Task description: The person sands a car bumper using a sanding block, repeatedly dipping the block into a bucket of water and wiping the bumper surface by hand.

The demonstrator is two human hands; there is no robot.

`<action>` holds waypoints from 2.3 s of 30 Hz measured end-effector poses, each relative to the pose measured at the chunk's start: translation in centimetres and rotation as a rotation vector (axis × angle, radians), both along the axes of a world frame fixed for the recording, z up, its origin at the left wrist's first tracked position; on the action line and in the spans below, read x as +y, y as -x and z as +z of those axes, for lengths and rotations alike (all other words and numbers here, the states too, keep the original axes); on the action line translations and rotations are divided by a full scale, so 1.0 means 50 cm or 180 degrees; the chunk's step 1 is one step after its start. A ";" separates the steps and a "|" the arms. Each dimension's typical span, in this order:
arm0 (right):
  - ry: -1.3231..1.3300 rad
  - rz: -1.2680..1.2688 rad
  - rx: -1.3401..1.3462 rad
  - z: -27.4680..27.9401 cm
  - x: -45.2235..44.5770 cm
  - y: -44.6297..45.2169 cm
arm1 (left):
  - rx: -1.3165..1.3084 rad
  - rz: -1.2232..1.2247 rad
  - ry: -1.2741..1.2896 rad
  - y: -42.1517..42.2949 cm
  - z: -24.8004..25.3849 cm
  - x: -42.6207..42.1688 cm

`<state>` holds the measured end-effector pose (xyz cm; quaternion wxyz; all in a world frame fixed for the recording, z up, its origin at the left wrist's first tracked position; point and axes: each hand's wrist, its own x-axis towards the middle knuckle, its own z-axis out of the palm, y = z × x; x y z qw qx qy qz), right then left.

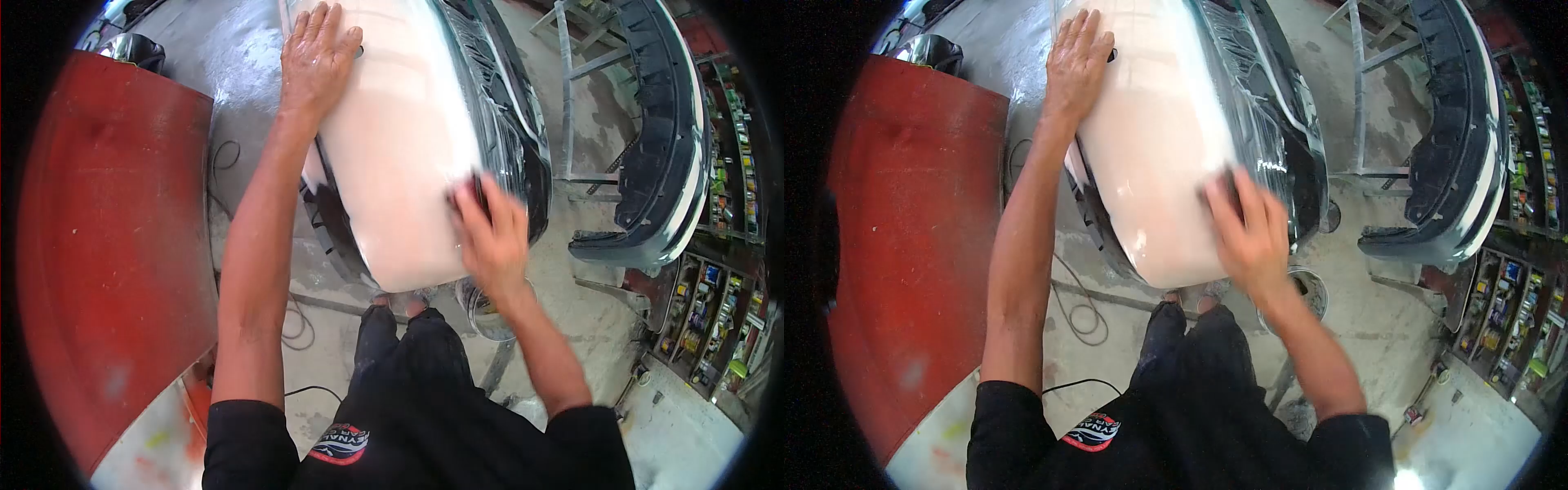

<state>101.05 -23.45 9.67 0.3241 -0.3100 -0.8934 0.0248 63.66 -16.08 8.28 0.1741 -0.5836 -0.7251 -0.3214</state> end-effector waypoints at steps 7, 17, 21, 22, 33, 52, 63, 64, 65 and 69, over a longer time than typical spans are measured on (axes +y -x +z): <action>0.0068 -0.0034 0.0293 0.045 0.117 0.132 | 0.1561 -0.0297 0.0113 0.016 0.001 -0.006; 0.0491 -0.0256 0.0155 -0.058 -0.103 -0.076 | 0.1227 -0.0453 -0.0127 0.006 0.015 -0.001; 0.0273 -0.0344 0.0299 0.014 0.024 0.053 | 0.1379 -0.0506 -0.0092 0.016 0.004 0.002; 0.0223 -0.0236 0.0407 0.035 0.083 0.103 | 0.1422 -0.0490 -0.0069 0.014 0.006 -0.001; 0.0347 -0.0204 0.0119 -0.032 -0.028 -0.027 | 0.0740 0.0024 0.0172 -0.023 0.027 -0.007; 0.0044 0.0395 0.0021 0.095 0.260 0.214 | -0.0443 0.0219 0.0207 -0.049 0.045 -0.014; -0.0084 0.0394 -0.0047 0.090 0.236 0.183 | -0.0454 0.0296 0.0194 -0.054 0.040 -0.010; -0.0140 0.0473 -0.0011 0.097 0.272 0.216 | -0.0429 0.0307 0.0187 -0.052 0.039 -0.010; 0.0046 0.0361 -0.0003 0.112 0.306 0.259 | -0.0421 0.0302 0.0186 -0.051 0.039 -0.012; 0.0088 0.0371 0.0141 0.106 0.387 0.323 | -0.0331 0.0287 0.0159 -0.051 0.038 -0.017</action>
